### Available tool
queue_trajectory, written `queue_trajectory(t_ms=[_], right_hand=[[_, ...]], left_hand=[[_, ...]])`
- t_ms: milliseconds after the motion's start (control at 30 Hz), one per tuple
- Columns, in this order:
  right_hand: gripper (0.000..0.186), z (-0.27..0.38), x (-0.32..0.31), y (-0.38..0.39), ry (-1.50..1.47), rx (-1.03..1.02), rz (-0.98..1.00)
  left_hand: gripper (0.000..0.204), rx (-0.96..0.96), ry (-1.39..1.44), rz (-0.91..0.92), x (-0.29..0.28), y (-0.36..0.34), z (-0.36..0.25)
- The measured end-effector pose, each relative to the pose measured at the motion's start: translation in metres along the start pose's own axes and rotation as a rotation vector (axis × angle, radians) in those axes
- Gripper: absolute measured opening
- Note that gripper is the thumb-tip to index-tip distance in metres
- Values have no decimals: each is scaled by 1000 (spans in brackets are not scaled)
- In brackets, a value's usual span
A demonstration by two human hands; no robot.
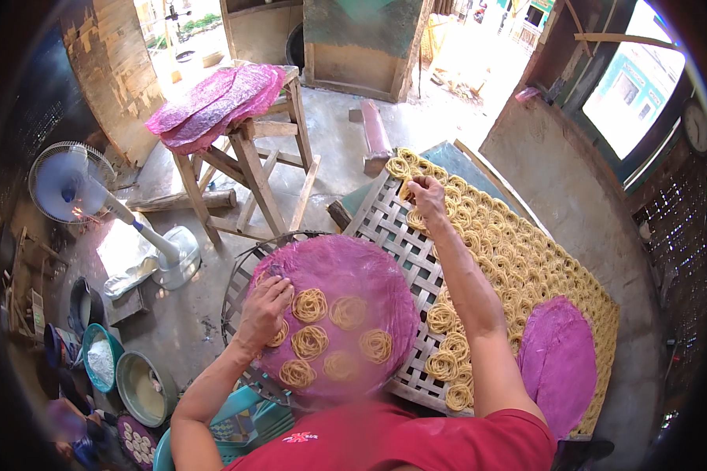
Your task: The person repeatedly picks up small bundles of yellow noodles from a large drying rack and places them onto a round purple mat, arranging them in neat circular piles. The person continues this process, filling the mat with multiple noodle bundles before moving the mat aside and lifting the drying rack.
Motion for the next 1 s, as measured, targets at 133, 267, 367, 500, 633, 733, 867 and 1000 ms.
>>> queue_trajectory(t_ms=[133,267,367,500,633,733,867,1000], right_hand=[[26,-20,0,-26,258,50,-34],[30,-40,-3,-29,693,-58,-144],[37,-46,-7,-8,701,-239,-202],[30,-25,1,41,440,-368,11],[30,11,30,108,325,-479,290],[33,36,61,156,175,-338,579],[67,64,108,201,15,-177,923],[48,61,127,205,-330,122,965]], left_hand=[[35,19,10,44,-11,-10,0],[27,45,-34,116,-24,-25,4],[18,91,8,106,-28,-30,12],[15,183,160,111,-43,-17,41],[13,-172,556,-6,-65,1,68],[14,-509,806,-168,-78,7,67],[21,-553,974,-171,-69,-6,29],[39,-524,1074,-50,-40,-26,-11]])
Point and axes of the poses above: each hand's wrist, its own y-axis away from the middle knuckle, its own x-axis out of the palm, z = x × y, the point moved 1 cm from there along -y, towards the middle knuckle, and after that the axes turned 3 degrees about -x, right-handed, at the moved point
